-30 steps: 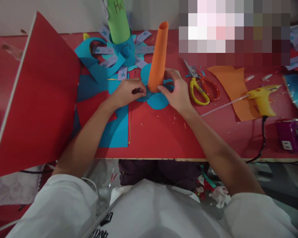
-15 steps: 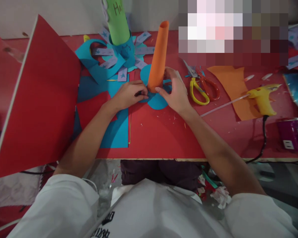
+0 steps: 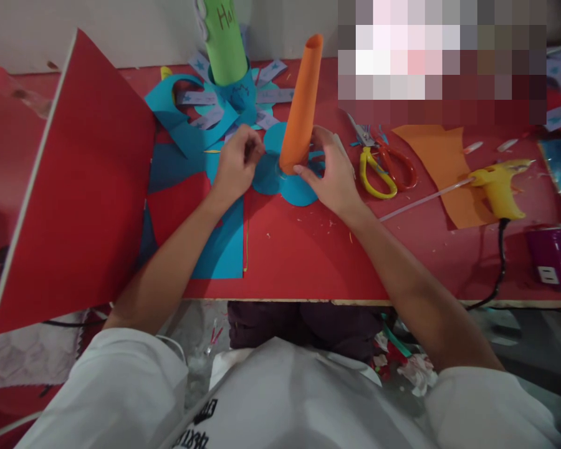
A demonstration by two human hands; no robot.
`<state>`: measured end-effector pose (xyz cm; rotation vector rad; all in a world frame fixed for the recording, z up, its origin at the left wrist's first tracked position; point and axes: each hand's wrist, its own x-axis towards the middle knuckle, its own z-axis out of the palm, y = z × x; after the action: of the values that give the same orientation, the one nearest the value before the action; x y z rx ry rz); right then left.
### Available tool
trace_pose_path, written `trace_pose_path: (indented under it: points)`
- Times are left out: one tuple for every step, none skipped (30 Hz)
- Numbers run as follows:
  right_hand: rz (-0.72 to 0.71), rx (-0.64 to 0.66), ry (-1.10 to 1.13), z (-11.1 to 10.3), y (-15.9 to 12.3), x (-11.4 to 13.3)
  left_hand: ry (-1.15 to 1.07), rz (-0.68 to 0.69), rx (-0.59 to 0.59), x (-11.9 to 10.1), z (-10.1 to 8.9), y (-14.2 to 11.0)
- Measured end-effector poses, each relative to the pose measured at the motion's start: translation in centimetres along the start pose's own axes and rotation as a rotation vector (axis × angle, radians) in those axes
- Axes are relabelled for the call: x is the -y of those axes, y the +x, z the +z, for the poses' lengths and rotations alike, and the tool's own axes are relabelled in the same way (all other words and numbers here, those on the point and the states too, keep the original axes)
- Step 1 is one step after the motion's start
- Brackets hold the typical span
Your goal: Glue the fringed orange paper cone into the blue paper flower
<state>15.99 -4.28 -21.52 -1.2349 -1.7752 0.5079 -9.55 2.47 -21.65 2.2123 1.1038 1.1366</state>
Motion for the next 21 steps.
trace_pose_path:
  points:
    - [-0.006, -0.005, 0.006, 0.1, 0.0, -0.1, 0.018, -0.011, -0.043, 0.2, -0.1, 0.0]
    - [-0.006, -0.006, 0.007, 0.2, 0.0, -0.2, 0.046, -0.022, -0.059, 0.3, -0.1, 0.0]
    - [-0.002, -0.005, 0.005, 0.3, 0.1, -0.4, 0.078, -0.031, -0.055, 0.3, -0.2, -0.1]
    - [0.001, -0.001, 0.002, 0.4, 0.1, -0.5, 0.108, -0.037, -0.034, 0.2, -0.2, -0.2]
    - [0.002, 0.003, 0.002, 0.5, 0.2, -0.5, 0.130, -0.038, -0.008, 0.0, -0.1, -0.3]
    - [-0.002, 0.007, 0.004, 0.6, 0.3, -0.5, 0.139, -0.033, 0.019, -0.1, 0.0, -0.4]
    - [-0.012, 0.012, 0.009, 0.6, 0.3, -0.5, 0.130, -0.024, 0.046, -0.2, 0.1, -0.6]
    - [-0.031, 0.014, 0.015, 0.5, 0.4, -0.3, 0.114, -0.017, 0.078, -0.4, 0.3, -0.6]
    - [-0.053, 0.016, 0.017, 0.4, 0.4, -0.1, 0.088, -0.016, 0.109, -0.5, 0.5, -0.7]
    - [-0.070, 0.017, 0.010, 0.3, 0.4, 0.2, 0.058, -0.020, 0.133, -0.6, 0.7, -0.7]
    - [-0.079, 0.021, -0.006, 0.1, 0.4, 0.6, 0.031, -0.031, 0.142, -0.7, 0.9, -0.7]
    - [-0.079, 0.030, -0.030, -0.1, 0.4, 1.0, 0.011, -0.047, 0.133, -0.9, 1.0, -0.6]
    - [-0.072, 0.040, -0.058, -0.2, 0.3, 1.4, 0.000, -0.061, 0.099, -1.0, 1.1, -0.6]
    - [-0.063, 0.054, -0.086, -0.4, 0.3, 1.8, -0.004, -0.074, 0.050, -1.1, 1.1, -0.5]
    - [-0.055, 0.069, -0.109, -0.6, 0.2, 2.1, -0.003, -0.086, -0.001, -1.1, 1.1, -0.4]
    - [-0.052, 0.082, -0.128, -0.8, 0.2, 2.4, -0.005, -0.099, -0.041, -1.1, 1.0, -0.3]
    - [-0.057, 0.087, -0.140, -0.9, 0.1, 2.6, -0.010, -0.117, -0.063, -1.1, 0.9, -0.2]
    - [-0.069, 0.083, -0.144, -0.9, 0.1, 2.7, -0.020, -0.140, -0.060, -1.0, 0.8, -0.1]
    - [-0.094, 0.068, -0.135, -1.0, 0.0, 2.7, -0.036, -0.163, -0.035, -0.9, 0.6, 0.0]
    - [-0.127, 0.046, -0.114, -1.0, 0.0, 2.6, -0.055, -0.184, 0.001, -0.8, 0.5, 0.1]
    - [-0.165, 0.015, -0.080, -0.9, -0.1, 2.4, -0.074, -0.199, 0.037, -0.7, 0.3, 0.1]
